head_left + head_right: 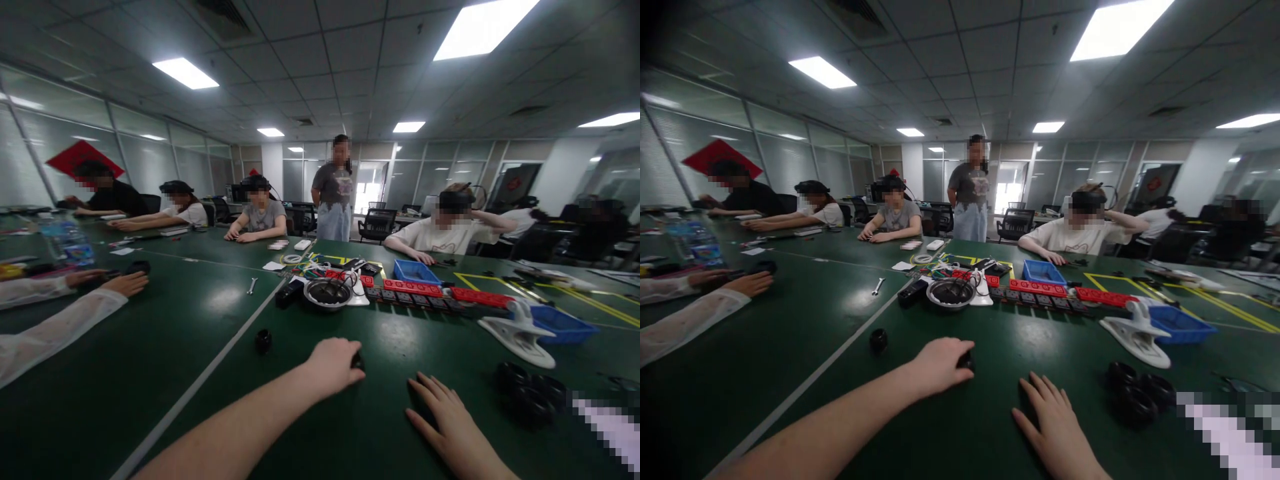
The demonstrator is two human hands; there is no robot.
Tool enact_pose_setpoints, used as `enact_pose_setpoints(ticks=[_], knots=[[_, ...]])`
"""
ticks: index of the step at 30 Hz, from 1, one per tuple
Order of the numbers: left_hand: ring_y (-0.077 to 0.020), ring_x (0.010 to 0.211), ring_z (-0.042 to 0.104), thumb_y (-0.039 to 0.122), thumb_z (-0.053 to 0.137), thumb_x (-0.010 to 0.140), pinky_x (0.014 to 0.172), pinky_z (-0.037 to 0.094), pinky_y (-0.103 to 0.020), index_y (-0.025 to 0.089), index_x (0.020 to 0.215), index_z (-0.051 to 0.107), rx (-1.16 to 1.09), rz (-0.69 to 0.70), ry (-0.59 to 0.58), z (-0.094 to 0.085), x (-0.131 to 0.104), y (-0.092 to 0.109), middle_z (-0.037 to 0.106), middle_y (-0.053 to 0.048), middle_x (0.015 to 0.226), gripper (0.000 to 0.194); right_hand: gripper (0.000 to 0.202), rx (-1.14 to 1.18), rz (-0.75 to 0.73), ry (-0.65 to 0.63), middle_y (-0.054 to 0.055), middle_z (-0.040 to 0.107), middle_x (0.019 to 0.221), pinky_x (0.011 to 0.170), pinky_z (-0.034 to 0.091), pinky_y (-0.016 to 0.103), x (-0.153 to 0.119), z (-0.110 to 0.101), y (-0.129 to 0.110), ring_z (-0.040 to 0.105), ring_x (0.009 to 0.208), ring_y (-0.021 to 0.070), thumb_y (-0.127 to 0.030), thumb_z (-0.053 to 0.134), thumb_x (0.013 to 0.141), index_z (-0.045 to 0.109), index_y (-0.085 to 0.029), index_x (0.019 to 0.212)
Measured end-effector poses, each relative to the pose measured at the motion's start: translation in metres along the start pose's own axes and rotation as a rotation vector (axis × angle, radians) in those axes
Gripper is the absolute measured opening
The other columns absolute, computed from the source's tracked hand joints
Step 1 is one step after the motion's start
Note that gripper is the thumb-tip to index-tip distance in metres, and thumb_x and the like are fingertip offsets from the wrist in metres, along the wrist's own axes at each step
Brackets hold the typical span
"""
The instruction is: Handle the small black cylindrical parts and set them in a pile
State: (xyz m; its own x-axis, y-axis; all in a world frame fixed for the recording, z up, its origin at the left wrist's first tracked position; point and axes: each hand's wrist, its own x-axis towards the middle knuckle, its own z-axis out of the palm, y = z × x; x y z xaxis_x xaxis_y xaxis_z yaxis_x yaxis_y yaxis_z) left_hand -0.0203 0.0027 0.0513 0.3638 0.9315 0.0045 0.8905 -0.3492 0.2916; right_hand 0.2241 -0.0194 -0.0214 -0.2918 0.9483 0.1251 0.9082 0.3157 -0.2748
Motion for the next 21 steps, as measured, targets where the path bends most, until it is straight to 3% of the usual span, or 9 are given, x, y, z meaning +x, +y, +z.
enact_pose_setpoints(ticks=[2, 4, 6, 8, 10, 12, 16, 21], knots=[[-0.0205, 0.098, 0.056, 0.046, 0.068, 0.065, 0.083, 0.042, -0.026, 0.031, 0.119, 0.046, -0.063, 0.205, -0.048, 0.011, -0.007, 0.015, 0.059, 0.0, 0.109, 0.06, 0.045, 0.057, -0.051, -0.013, 0.009, 0.051, 0.126, 0.103, 0.012, 0.058, -0.004, -0.008, -0.007, 0.039, 0.12, 0.0301, -0.045, 0.043, 0.081, 0.053, -0.021, 0.117], [-0.0209, 0.094, 0.057, 0.044, 0.068, 0.067, 0.08, 0.044, -0.028, 0.028, 0.119, 0.047, -0.21, 0.443, -0.101, 0.019, -0.011, 0.016, 0.06, -0.001, 0.107, 0.058, 0.042, 0.126, -0.122, -0.012, 0.008, 0.059, 0.116, 0.103, 0.008, 0.058, -0.009, -0.016, -0.015, 0.046, 0.115, 0.0282, -0.044, 0.041, 0.083, 0.052, -0.023, 0.118], [-0.0199, 0.093, 0.057, 0.044, 0.065, 0.071, 0.08, 0.044, -0.028, 0.028, 0.115, 0.051, -0.317, 0.536, -0.103, 0.024, -0.011, 0.009, 0.06, -0.001, 0.103, 0.049, 0.045, 0.175, -0.156, -0.004, 0.008, 0.065, 0.099, 0.102, 0.019, 0.055, -0.012, -0.022, -0.022, 0.053, 0.105, 0.0276, -0.045, 0.04, 0.083, 0.051, -0.022, 0.119], [-0.019, 0.094, 0.055, 0.044, 0.065, 0.071, 0.083, 0.041, -0.028, 0.028, 0.111, 0.055, -0.383, 0.566, -0.059, 0.029, -0.009, 0.0, 0.059, -0.001, 0.102, 0.044, 0.048, 0.205, -0.139, -0.034, 0.008, 0.066, 0.083, 0.089, 0.039, 0.047, -0.012, -0.025, -0.027, 0.059, 0.088, 0.0268, -0.047, 0.038, 0.082, 0.05, -0.018, 0.119], [-0.0187, 0.094, 0.054, 0.044, 0.067, 0.069, 0.083, 0.041, -0.027, 0.029, 0.11, 0.056, -0.419, 0.563, -0.021, 0.034, -0.005, -0.005, 0.057, -0.001, 0.102, 0.045, 0.05, 0.24, -0.136, -0.097, 0.008, 0.064, 0.08, 0.072, 0.047, 0.038, -0.007, -0.026, -0.029, 0.059, 0.077, 0.0246, -0.048, 0.037, 0.081, 0.051, -0.016, 0.117], [-0.0185, 0.091, 0.053, 0.044, 0.07, 0.066, 0.081, 0.041, -0.027, 0.03, 0.11, 0.056, -0.434, 0.541, 0.003, 0.04, -0.002, -0.007, 0.056, -0.001, 0.101, 0.048, 0.045, 0.259, -0.186, -0.161, 0.008, 0.063, 0.085, 0.069, 0.046, 0.033, 0.002, -0.026, -0.032, 0.058, 0.077, 0.0234, -0.046, 0.043, 0.077, 0.056, -0.016, 0.109], [-0.0198, 0.091, 0.052, 0.032, 0.074, 0.063, 0.082, 0.04, -0.028, 0.025, 0.114, 0.052, -0.45, 0.445, 0.11, 0.052, 0.004, -0.003, 0.058, -0.002, 0.1, 0.056, 0.031, 0.167, -0.244, -0.219, 0.007, 0.06, 0.091, 0.076, 0.041, 0.034, 0.026, -0.031, -0.041, 0.054, 0.084, 0.0239, -0.032, 0.061, 0.065, 0.063, -0.016, 0.092], [-0.02, 0.087, 0.053, 0.029, 0.074, 0.061, 0.079, 0.041, -0.028, 0.022, 0.108, 0.055, -0.493, 0.407, 0.15, 0.062, 0.013, -0.005, 0.06, -0.003, 0.096, 0.051, 0.037, 0.195, -0.249, -0.26, 0.005, 0.059, 0.09, 0.076, 0.04, 0.032, 0.05, -0.027, -0.043, 0.052, 0.085, 0.0226, -0.026, 0.071, 0.054, 0.064, -0.018, 0.089]])
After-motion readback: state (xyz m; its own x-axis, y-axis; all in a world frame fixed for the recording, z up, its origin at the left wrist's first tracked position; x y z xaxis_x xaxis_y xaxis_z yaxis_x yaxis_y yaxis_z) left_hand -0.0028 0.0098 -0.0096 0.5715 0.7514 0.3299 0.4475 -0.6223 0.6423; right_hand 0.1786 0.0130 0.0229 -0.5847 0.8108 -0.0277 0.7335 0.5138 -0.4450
